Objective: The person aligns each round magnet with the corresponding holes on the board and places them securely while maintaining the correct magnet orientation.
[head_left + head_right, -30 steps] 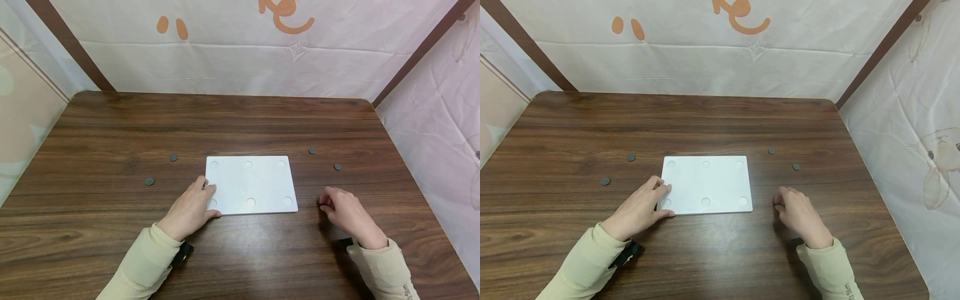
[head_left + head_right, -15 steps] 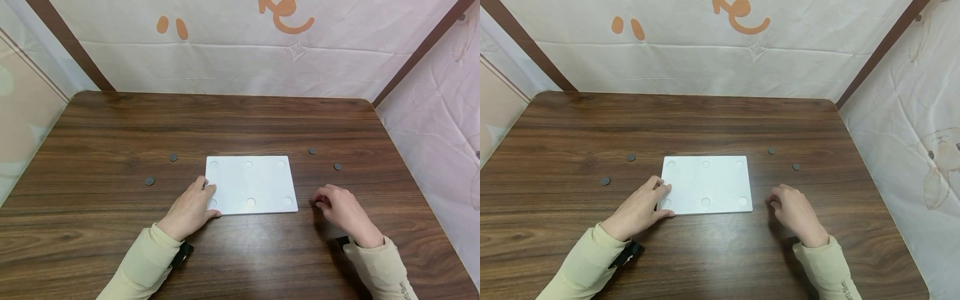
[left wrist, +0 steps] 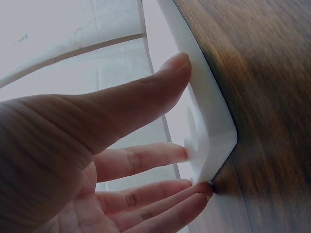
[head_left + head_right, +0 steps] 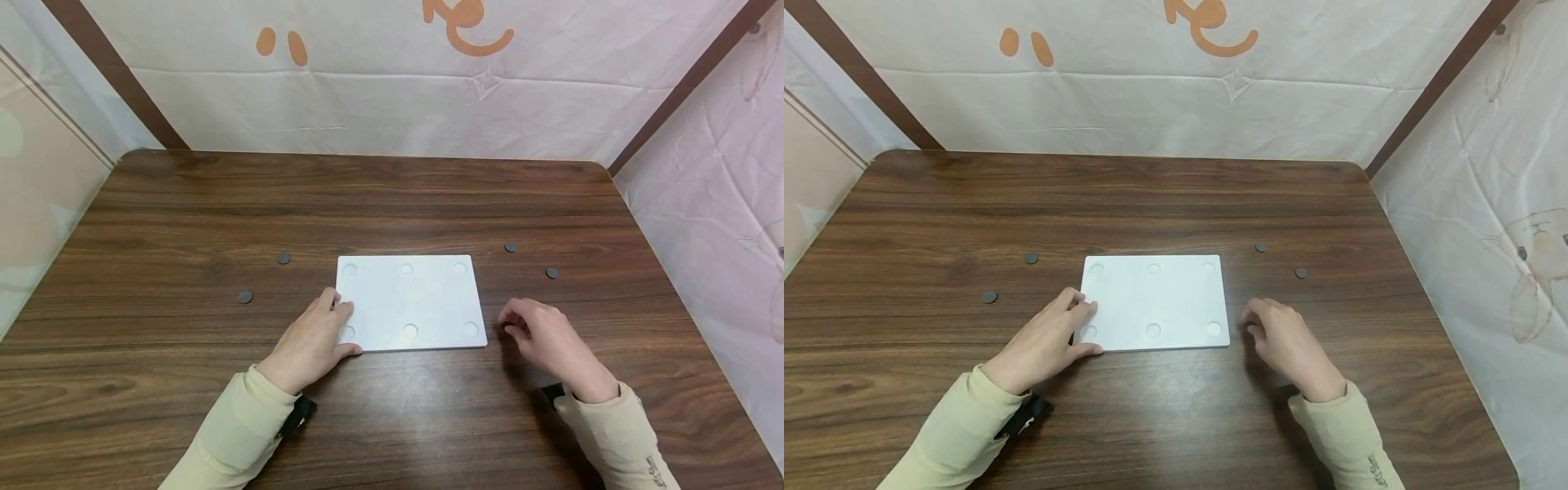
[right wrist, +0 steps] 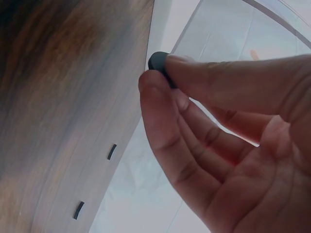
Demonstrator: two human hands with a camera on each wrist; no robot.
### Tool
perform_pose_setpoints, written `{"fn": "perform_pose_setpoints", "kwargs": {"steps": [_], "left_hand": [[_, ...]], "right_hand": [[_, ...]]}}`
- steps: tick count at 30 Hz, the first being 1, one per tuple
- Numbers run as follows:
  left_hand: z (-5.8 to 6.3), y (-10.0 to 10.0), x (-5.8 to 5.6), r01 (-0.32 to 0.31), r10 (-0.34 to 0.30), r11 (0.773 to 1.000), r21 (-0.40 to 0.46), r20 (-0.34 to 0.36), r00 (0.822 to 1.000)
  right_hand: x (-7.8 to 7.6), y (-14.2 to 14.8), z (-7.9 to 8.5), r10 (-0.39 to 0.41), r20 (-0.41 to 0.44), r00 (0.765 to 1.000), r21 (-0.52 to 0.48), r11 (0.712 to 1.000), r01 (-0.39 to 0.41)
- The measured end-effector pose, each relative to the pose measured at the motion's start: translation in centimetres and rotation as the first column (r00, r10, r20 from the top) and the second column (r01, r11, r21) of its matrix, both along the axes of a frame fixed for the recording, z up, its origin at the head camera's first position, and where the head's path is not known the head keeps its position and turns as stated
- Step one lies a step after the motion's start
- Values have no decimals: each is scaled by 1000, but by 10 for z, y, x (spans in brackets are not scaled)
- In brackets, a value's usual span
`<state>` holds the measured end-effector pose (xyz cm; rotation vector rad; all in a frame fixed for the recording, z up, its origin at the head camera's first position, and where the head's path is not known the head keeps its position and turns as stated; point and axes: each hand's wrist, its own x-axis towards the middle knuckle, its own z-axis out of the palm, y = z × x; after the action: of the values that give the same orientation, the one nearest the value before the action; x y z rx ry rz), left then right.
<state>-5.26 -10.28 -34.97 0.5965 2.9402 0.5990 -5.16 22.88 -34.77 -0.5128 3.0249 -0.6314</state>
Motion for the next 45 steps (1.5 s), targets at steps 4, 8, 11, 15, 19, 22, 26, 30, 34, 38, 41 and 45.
{"fn": "perform_pose_setpoints", "kwargs": {"steps": [4,8,11,15,19,22,26,30,34,38,41,45], "left_hand": [[0,0,0,-3,3,1000,2,6,1000],[0,0,0,-4,4,1000,3,6,1000],[0,0,0,-3,3,1000,3,1,1000],[0,0,0,-2,2,1000,4,-4,1000],[0,0,0,-1,1,1000,5,-5,1000],[0,0,0,-2,2,1000,5,-6,1000],[0,0,-1,0,0,1000,2,-9,1000],[-1,0,-1,0,0,1000,3,-9,1000],[-1,0,-1,-1,1,1000,4,-9,1000],[-1,0,0,2,-1,1000,7,-10,1000],[-1,0,0,2,-2,1000,9,-9,1000],[-1,0,0,1,-1,1000,8,-5,1000]], "right_hand": [[-1,-3,0,8,-6,1000,-7,1000,-8],[-1,-5,-1,20,-24,1000,-21,1000,-20],[-2,-6,-1,35,-43,998,-30,999,-36],[-2,-8,-2,52,-55,997,-35,998,-54],[-2,-11,-2,61,-40,997,-41,997,-63],[-3,-13,-1,72,-34,997,-46,996,-74],[-4,-16,-2,89,-49,995,-60,994,-92],[-4,-19,-4,104,-58,993,-74,991,-109],[-5,-21,-5,116,-41,992,-81,990,-119],[-5,-23,-6,123,-28,992,-88,988,-125],[-5,-24,-7,121,-26,992,-91,988,-123],[-5,-26,-8,126,-21,992,-94,987,-127]]}}
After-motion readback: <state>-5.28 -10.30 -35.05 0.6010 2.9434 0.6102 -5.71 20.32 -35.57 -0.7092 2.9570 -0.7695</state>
